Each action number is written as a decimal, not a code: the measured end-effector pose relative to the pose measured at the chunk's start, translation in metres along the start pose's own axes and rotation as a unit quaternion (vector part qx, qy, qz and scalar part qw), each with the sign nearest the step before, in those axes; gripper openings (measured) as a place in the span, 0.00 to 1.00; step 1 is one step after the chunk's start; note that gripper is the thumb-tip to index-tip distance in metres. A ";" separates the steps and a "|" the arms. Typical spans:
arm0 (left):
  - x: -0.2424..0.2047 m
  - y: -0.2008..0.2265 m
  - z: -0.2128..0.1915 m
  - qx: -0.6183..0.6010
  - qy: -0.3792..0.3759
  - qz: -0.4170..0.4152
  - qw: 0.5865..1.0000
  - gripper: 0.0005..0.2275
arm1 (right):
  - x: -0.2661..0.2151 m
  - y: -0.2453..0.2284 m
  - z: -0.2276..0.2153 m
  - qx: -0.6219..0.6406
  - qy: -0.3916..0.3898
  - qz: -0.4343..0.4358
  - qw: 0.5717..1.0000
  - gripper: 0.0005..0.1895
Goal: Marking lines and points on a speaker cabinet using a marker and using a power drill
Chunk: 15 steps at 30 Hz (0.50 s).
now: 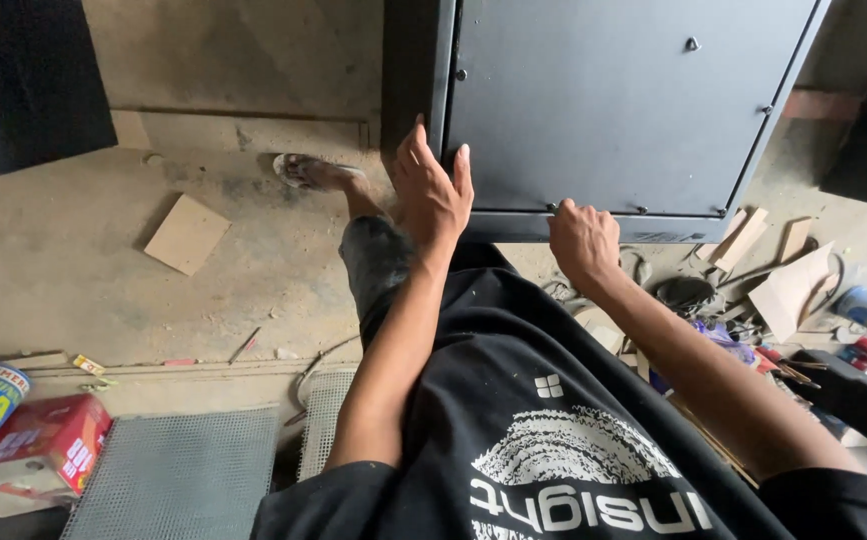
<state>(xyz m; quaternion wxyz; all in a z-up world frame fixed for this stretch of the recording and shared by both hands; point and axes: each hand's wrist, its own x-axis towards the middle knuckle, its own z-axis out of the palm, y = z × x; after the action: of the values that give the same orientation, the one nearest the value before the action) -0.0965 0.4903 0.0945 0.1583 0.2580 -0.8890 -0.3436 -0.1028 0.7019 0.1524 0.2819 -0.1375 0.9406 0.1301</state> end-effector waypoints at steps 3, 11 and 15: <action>-0.004 -0.004 0.004 0.000 -0.001 -0.004 1.000 0.30 | 0.019 -0.003 -0.012 0.250 -0.084 0.161 0.951 0.31; -0.005 -0.006 0.006 -0.030 0.008 -0.005 1.000 0.30 | -0.042 0.051 -0.052 0.273 -0.035 0.053 0.960 0.31; -0.005 -0.006 0.004 -0.031 0.008 -0.011 0.999 0.29 | -0.067 0.028 -0.062 0.095 0.132 -0.170 0.972 0.51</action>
<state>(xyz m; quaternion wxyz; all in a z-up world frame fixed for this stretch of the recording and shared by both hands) -0.0920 0.4919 0.0867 0.1695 0.2660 -0.8736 -0.3706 -0.0891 0.7203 0.2455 0.1847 -0.2834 0.9406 -0.0291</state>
